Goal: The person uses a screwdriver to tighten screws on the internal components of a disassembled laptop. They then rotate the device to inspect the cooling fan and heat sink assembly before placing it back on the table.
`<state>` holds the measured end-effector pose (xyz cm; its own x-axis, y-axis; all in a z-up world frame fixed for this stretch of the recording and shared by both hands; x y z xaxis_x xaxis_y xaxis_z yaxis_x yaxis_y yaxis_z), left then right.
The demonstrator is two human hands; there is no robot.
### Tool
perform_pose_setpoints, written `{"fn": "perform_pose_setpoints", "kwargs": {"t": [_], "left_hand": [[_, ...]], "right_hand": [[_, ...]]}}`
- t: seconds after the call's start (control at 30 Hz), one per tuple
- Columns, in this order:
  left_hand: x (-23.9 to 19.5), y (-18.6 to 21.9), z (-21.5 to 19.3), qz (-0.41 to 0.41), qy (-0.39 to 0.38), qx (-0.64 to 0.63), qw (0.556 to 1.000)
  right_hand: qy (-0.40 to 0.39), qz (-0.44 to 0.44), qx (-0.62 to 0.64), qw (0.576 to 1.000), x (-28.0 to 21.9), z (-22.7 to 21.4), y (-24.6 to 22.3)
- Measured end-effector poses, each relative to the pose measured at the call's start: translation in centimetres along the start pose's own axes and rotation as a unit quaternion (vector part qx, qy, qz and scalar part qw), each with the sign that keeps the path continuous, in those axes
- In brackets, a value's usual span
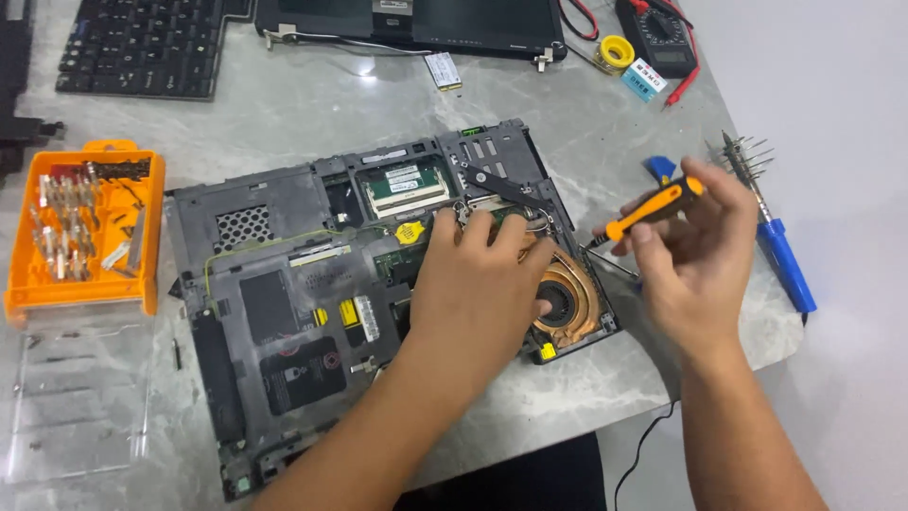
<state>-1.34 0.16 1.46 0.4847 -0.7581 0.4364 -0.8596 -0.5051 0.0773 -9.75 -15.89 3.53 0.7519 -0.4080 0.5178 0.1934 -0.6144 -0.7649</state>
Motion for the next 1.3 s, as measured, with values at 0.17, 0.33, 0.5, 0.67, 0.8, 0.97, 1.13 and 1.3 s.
{"fn": "perform_pose_setpoints", "kwargs": {"t": [0.17,0.33,0.5,0.67,0.8,0.97,1.13,1.3], "left_hand": [[0.2,0.1,-0.2,0.006,-0.111,0.002,0.994],[0.0,0.2,0.0,0.005,-0.113,-0.011,0.993],[0.1,0.4,-0.4,-0.009,-0.081,0.002,0.997],[0.3,0.3,-0.6,-0.008,-0.081,0.009,0.997],[0.4,0.2,-0.5,-0.010,-0.065,-0.008,0.998],[0.5,0.1,-0.5,-0.010,-0.077,-0.016,0.997],[0.3,0.2,-0.5,-0.004,-0.081,-0.016,0.997],[0.2,0.2,-0.6,-0.001,-0.058,-0.015,0.998]], "right_hand": [[0.014,-0.047,0.042,0.998,-1.1,0.1,2.0],[-0.015,-0.104,0.009,0.994,-1.6,-0.2,3.2],[0.058,-0.208,-0.108,0.970,-1.8,-0.1,2.1],[0.081,-0.183,-0.073,0.977,-1.0,0.8,1.7],[0.035,-0.180,-0.062,0.981,-1.2,0.6,2.2],[0.062,-0.156,-0.057,0.984,-0.8,0.8,2.1],[0.058,-0.070,-0.005,0.996,-1.4,0.2,3.2],[0.045,-0.053,-0.006,0.998,-1.4,0.3,3.0]]}}
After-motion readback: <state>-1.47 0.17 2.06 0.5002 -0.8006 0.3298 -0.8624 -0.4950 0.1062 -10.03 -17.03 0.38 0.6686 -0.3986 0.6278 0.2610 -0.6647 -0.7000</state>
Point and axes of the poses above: each hand's wrist, its own x-axis towards the middle knuckle, its own z-axis out of the palm, y = z × x, the point moved 1 cm from there along x, towards the middle knuckle, and after that the axes turned 2 degrees about y, right-handed, at the moved point
